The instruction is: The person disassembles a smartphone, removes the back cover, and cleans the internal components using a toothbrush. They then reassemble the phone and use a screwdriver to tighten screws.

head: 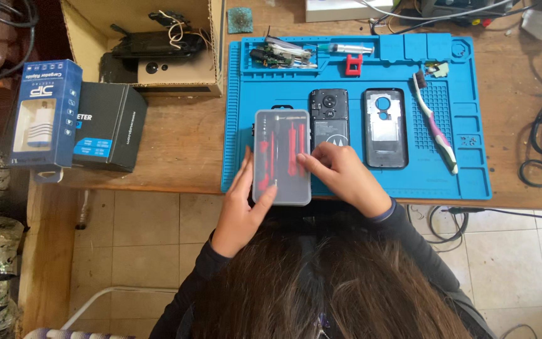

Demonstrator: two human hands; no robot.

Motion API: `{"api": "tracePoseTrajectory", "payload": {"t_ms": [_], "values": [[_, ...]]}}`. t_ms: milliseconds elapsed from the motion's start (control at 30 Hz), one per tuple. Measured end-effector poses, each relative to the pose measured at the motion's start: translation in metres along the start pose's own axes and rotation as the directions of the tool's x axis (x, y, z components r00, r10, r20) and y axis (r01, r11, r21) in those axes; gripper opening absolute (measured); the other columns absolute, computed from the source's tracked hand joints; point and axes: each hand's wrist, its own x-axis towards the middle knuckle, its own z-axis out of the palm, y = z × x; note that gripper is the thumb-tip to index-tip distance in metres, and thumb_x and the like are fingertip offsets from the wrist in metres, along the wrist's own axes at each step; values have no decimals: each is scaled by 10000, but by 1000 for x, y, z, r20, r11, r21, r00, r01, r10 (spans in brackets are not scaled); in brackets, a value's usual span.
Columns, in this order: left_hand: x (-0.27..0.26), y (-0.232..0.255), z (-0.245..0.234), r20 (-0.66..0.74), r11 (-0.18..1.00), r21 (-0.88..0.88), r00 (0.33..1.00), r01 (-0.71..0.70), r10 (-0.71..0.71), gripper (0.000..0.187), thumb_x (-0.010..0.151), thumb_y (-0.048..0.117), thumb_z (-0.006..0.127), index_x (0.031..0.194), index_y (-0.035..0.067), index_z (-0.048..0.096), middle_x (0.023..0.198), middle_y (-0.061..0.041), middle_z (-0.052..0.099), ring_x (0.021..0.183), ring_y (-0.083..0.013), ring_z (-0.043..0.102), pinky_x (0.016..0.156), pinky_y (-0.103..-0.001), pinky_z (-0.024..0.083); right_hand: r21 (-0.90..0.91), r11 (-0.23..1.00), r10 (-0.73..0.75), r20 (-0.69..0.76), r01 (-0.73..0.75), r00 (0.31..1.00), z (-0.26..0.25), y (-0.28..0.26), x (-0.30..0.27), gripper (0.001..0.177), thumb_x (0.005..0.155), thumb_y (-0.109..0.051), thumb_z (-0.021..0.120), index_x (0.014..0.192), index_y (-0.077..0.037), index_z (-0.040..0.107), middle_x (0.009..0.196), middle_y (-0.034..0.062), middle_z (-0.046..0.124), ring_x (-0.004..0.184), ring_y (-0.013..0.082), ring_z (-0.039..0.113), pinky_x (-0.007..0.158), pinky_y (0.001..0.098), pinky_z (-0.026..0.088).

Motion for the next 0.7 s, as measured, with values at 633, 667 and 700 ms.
{"api": "tracePoseTrajectory", "payload": {"t_ms": [633, 667, 700], "values": [[5, -7, -5, -8, 997, 62, 999, -47, 48, 1117, 654, 400, 863, 1491, -23, 256, 1513, -329, 281, 1365, -493, 337, 1097, -529, 363, 290, 957, 10, -9, -7, 1000, 6, 23, 17, 328, 863, -237, 736, 635, -84, 558, 420, -60, 406, 445, 35, 328, 432, 197, 227], [4, -9, -5, -5, 997, 61, 999, -37, 38, 1117, 654, 400, 863, 1491, -23, 256, 1513, -329, 281, 1365, -493, 337, 1097, -529, 363, 294, 956, 18, -3, -17, 1000, 7, 22, 16, 328, 863, -237, 736, 635, -84, 558, 420, -60, 406, 445, 35, 328, 432, 197, 227], [4, -10, -5, -4, 998, 56, 999, -39, 39, 1131, 651, 407, 866, 1492, -25, 245, 1520, -334, 259, 1368, -499, 330, 1096, -538, 364, 291, 957, 11, -5, -9, 1000, 8, 20, 15, 327, 884, -234, 713, 639, -81, 558, 422, -54, 402, 443, 39, 326, 438, 194, 241]]}}
